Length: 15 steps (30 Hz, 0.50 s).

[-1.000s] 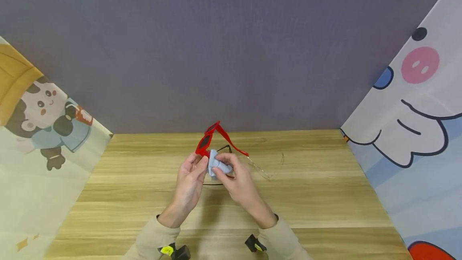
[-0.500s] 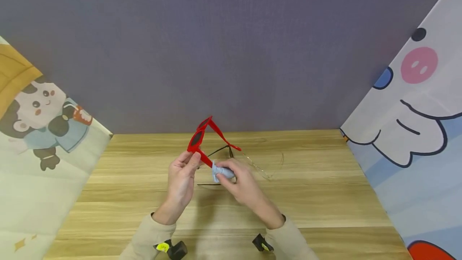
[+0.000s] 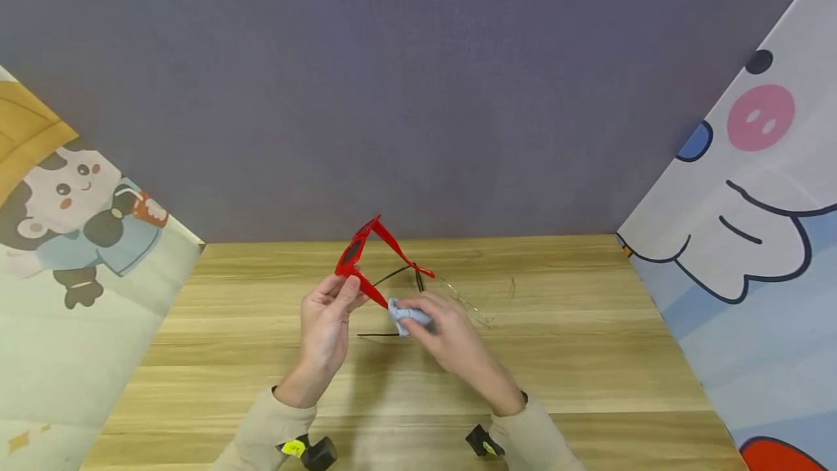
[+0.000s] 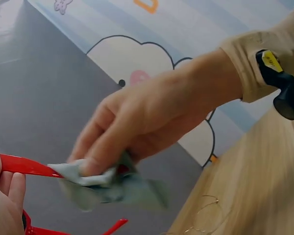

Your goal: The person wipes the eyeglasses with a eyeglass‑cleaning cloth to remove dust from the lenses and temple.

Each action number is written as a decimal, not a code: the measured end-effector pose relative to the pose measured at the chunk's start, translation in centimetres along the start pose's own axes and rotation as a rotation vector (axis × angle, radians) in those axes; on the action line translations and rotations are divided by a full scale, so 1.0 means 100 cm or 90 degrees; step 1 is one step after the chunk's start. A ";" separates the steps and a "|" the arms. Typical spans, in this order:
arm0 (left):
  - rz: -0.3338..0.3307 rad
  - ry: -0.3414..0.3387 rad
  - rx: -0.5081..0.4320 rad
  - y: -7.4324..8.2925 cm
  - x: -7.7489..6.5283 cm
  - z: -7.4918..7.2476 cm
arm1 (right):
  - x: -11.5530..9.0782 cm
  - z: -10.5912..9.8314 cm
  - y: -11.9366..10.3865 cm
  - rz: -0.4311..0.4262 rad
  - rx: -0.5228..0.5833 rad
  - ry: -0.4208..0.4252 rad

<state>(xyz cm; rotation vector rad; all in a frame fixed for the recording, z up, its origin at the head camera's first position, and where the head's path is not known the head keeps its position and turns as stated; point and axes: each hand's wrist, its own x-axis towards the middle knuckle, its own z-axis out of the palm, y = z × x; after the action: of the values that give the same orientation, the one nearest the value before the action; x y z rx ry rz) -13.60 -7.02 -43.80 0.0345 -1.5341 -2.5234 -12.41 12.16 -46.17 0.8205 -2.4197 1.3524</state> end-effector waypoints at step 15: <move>-0.031 -0.016 -0.005 -0.017 -0.011 0.008 | 0.015 0.011 -0.015 0.007 0.086 0.095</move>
<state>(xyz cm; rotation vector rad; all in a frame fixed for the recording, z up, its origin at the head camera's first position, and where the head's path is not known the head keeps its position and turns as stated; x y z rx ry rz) -12.89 -5.39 -45.00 0.0396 -1.5499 -2.5768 -12.70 10.13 -45.04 0.7108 -2.2443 1.5364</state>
